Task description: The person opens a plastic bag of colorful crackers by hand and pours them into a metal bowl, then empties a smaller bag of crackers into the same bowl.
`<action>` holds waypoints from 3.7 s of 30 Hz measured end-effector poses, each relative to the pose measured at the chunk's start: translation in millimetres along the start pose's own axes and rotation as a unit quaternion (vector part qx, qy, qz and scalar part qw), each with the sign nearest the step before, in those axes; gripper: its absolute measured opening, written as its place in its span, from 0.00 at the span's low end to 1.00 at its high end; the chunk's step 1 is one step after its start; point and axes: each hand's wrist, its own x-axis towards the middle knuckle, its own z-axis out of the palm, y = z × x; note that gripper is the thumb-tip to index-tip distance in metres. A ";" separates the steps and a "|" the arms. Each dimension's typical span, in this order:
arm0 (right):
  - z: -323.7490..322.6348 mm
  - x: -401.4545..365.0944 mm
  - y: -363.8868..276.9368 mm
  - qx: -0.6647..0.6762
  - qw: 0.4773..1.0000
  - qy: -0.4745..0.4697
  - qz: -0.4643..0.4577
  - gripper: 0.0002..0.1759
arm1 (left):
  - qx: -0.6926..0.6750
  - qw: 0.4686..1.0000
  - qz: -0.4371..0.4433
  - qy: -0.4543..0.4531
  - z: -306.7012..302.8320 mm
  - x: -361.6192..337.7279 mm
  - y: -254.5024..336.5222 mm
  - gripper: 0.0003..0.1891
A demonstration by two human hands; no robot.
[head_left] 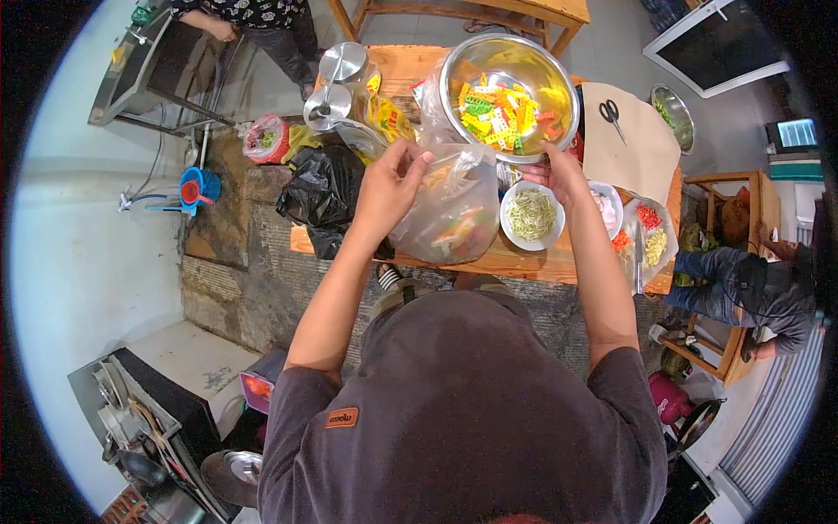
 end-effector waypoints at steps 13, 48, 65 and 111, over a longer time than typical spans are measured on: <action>0.2 9.0 -8.0 0.041 0.998 -0.004 -0.043 0.23 | 0.038 0.982 0.168 0.074 1.2 -3.4 23.0 0.05; -13.6 -17.2 -1.4 0.013 0.999 0.034 -0.027 0.29 | -0.266 0.926 0.193 0.188 -54.2 27.6 82.4 0.08; -35.0 -48.6 8.8 -0.081 0.973 0.181 -0.119 0.32 | -0.297 0.913 0.228 0.163 -52.9 20.6 89.0 0.08; 77.1 -354.8 38.1 -0.267 0.834 0.204 -0.438 0.15 | -0.131 0.919 0.291 -0.232 42.9 -73.1 92.4 0.13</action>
